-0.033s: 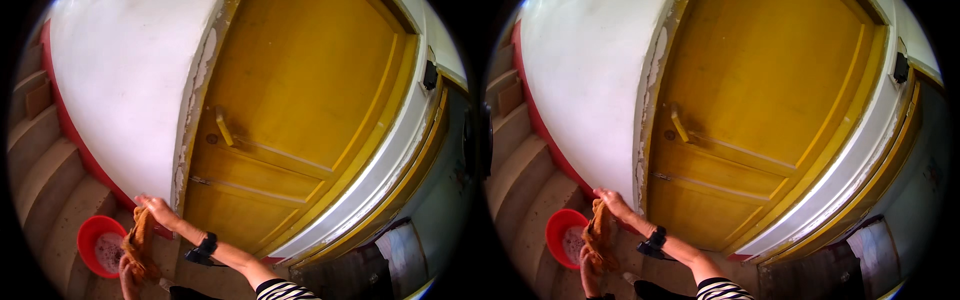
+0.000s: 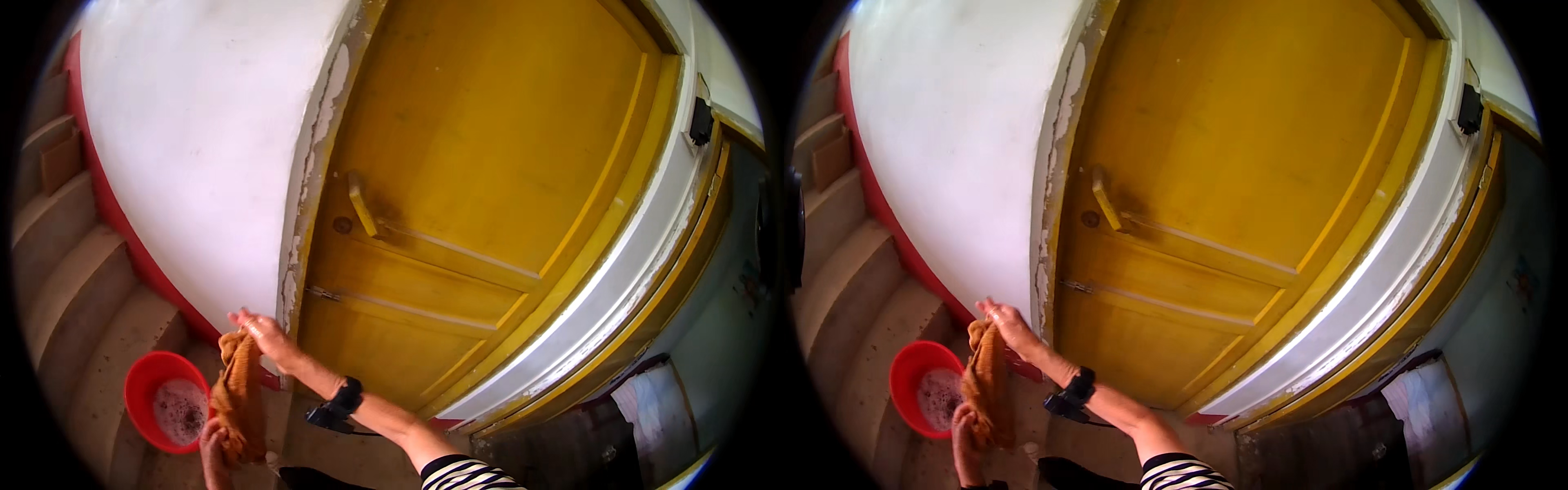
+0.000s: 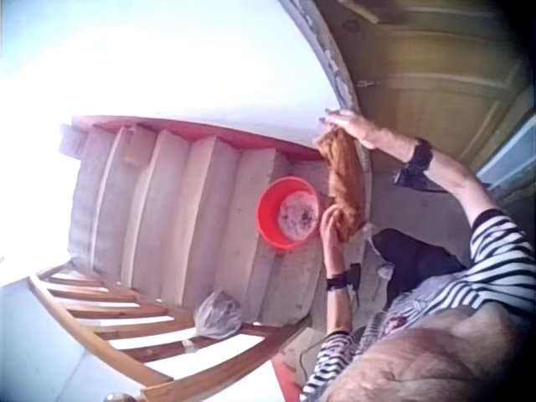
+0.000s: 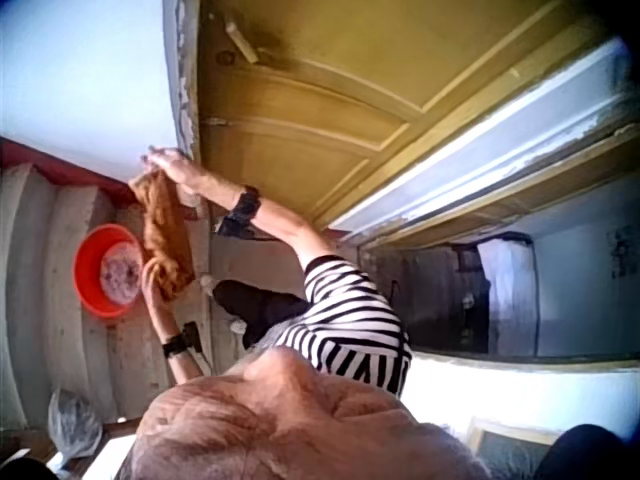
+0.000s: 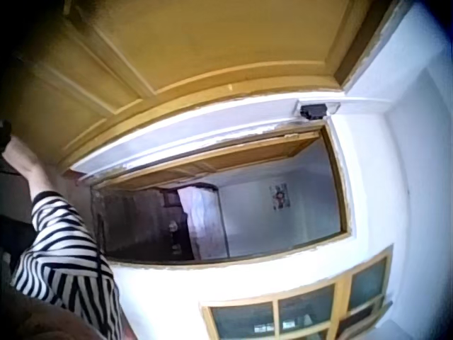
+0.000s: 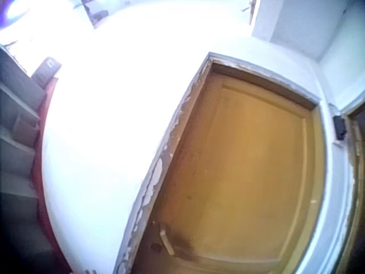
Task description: The person wipes a wooden handrail with a cloth, dips the cloth into a bucket of water, and then wipes a yellow door.
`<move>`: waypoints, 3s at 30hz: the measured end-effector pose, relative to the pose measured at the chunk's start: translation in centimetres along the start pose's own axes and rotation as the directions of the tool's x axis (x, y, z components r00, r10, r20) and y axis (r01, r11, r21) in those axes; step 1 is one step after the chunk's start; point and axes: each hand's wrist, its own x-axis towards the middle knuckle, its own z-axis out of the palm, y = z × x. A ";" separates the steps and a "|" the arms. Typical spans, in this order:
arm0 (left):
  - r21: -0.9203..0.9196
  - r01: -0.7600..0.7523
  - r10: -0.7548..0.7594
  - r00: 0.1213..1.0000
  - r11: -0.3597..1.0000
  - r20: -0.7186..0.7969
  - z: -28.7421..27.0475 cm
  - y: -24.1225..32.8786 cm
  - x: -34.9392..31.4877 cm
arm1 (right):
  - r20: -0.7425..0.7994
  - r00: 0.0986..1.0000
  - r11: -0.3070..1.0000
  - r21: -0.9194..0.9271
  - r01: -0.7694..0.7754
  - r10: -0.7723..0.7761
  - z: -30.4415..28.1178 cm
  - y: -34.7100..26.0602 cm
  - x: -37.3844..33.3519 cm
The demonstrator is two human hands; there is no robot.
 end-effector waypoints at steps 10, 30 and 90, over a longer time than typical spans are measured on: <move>0.427 0.014 -0.134 0.959 0.904 0.251 7.2 -4.8 -3.7 | 0.081 0.996 0.998 0.044 -0.038 0.035 -2.2 -4.0 -5.4; 0.283 0.057 -0.178 0.889 0.957 0.422 33.7 -4.9 0.9 | 0.523 0.852 0.861 0.425 -0.281 0.020 -20.9 2.5 -17.0; 0.211 -0.089 0.119 0.984 0.973 -0.135 18.4 0.3 7.2 | -0.075 0.543 -0.324 -0.732 -0.600 -0.836 -40.8 -13.7 -17.9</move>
